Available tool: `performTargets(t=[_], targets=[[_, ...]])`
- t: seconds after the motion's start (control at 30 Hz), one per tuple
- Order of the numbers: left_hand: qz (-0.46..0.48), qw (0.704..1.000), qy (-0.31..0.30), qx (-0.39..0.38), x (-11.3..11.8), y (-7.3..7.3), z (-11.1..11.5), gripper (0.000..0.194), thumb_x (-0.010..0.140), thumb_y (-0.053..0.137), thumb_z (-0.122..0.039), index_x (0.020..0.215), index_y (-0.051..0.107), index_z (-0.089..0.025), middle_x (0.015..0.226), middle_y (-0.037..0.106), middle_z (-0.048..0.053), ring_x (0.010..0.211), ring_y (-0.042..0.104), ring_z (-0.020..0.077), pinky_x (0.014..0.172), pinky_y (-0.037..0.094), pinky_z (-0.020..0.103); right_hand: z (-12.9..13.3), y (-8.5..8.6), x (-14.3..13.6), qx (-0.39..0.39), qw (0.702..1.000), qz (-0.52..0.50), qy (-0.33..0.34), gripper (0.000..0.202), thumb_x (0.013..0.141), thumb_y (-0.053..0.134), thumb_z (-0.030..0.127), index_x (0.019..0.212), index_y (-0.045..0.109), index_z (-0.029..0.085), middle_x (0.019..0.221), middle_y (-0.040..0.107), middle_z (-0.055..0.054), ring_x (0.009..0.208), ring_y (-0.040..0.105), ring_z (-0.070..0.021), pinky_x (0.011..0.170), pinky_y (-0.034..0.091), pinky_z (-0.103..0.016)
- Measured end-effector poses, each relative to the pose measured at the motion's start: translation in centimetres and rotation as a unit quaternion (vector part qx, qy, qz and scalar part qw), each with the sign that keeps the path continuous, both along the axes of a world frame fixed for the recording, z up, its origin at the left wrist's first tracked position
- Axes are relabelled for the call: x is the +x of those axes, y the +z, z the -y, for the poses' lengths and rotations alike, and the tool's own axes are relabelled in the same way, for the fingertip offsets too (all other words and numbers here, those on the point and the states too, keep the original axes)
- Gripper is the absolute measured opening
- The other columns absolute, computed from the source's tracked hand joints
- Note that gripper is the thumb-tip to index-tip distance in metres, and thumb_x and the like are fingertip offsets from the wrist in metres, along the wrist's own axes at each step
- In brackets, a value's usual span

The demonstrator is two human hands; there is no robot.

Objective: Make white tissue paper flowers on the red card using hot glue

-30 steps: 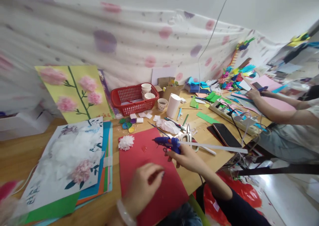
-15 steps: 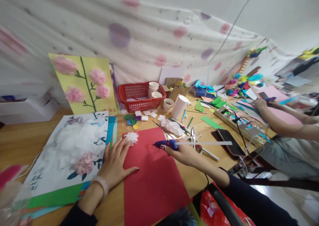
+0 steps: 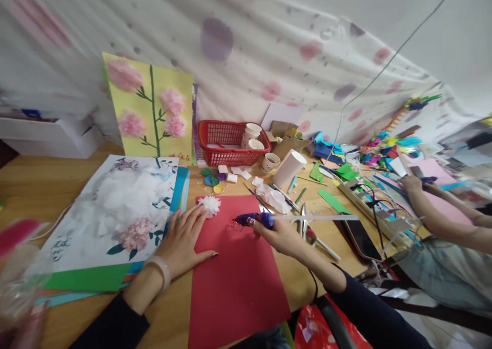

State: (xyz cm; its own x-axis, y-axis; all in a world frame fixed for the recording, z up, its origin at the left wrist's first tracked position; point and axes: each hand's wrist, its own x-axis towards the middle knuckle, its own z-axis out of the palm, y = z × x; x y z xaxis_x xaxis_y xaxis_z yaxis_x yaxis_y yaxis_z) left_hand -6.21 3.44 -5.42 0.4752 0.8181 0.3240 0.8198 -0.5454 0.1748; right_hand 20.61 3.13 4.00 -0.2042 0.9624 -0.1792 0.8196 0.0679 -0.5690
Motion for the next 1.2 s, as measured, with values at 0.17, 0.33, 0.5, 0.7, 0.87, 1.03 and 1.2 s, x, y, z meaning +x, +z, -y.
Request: performTargets(t=[0.17,0.33,0.5,0.7,0.87,1.03,1.2], targets=[[0.01,1.0,-0.002,-0.011,0.1,0.4,0.0,0.084,0.077,0.054,-0.07,0.141,0.042,-0.016,0.143,0.049,0.017,0.134,0.039,0.0358,0.112,0.017,0.053,0.0,-0.5,0.0,0.005,1.0,0.011,-0.002,0.053,0.09,0.043,0.06,0.065,0.064,0.019,0.052,0.051,0.002,0.05,0.044,-0.0117,0.048,0.029,-0.024],[0.017,1.0,-0.004,-0.025,0.2,0.5,0.0,0.085,0.077,0.055,-0.07,0.141,0.042,-0.015,0.145,0.047,0.017,0.135,0.037,0.0352,0.113,0.015,0.054,0.1,-0.4,-0.2,0.022,0.999,0.012,-0.025,0.054,0.09,0.043,0.06,0.064,0.065,0.018,0.053,0.052,0.001,0.052,0.047,-0.0127,0.05,0.032,-0.025],[0.03,0.999,0.0,-0.033,0.3,0.4,0.0,0.086,0.075,0.058,-0.07,0.141,0.043,-0.016,0.145,0.046,0.016,0.136,0.036,0.0345,0.115,0.012,0.052,0.5,-0.3,-0.5,0.005,0.999,-0.027,0.016,0.049,0.091,0.045,0.055,0.067,0.065,0.017,0.059,0.059,0.0,0.055,0.049,-0.0123,0.052,0.035,-0.024],[0.033,0.998,0.002,-0.046,0.3,0.3,0.1,0.087,0.075,0.056,-0.071,0.141,0.044,-0.016,0.146,0.045,0.016,0.136,0.035,0.0346,0.115,0.01,0.051,0.6,-0.9,-0.3,0.05,0.999,0.009,-0.01,0.051,0.089,0.047,0.058,0.066,0.065,0.016,0.05,0.05,0.001,0.049,0.042,-0.0114,0.047,0.03,-0.024],[0.039,0.998,0.001,-0.046,0.4,0.4,0.2,0.085,0.077,0.055,-0.071,0.142,0.043,-0.017,0.148,0.044,0.015,0.137,0.034,0.0337,0.115,0.01,0.05,0.8,-0.9,-0.3,0.036,0.999,-0.024,-0.01,0.055,0.089,0.044,0.061,0.067,0.065,0.016,0.054,0.054,0.0,0.052,0.045,-0.0123,0.048,0.034,-0.024],[0.045,0.998,0.001,-0.049,0.4,0.6,0.2,0.084,0.077,0.056,-0.069,0.141,0.043,-0.016,0.146,0.045,0.015,0.137,0.034,0.0333,0.116,0.009,0.05,1.2,-0.7,0.0,0.009,1.0,-0.016,0.004,0.053,0.089,0.046,0.061,0.068,0.065,0.016,0.054,0.054,0.0,0.052,0.046,-0.012,0.048,0.034,-0.024],[0.051,0.998,0.0,-0.045,0.4,0.6,0.1,0.083,0.076,0.056,-0.069,0.14,0.044,-0.016,0.145,0.047,0.015,0.136,0.036,0.0328,0.116,0.008,0.048,1.4,-0.7,0.3,0.023,0.999,-0.026,-0.014,0.054,0.091,0.043,0.059,0.069,0.066,0.015,0.061,0.061,-0.003,0.057,0.052,-0.014,0.053,0.04,-0.025]])
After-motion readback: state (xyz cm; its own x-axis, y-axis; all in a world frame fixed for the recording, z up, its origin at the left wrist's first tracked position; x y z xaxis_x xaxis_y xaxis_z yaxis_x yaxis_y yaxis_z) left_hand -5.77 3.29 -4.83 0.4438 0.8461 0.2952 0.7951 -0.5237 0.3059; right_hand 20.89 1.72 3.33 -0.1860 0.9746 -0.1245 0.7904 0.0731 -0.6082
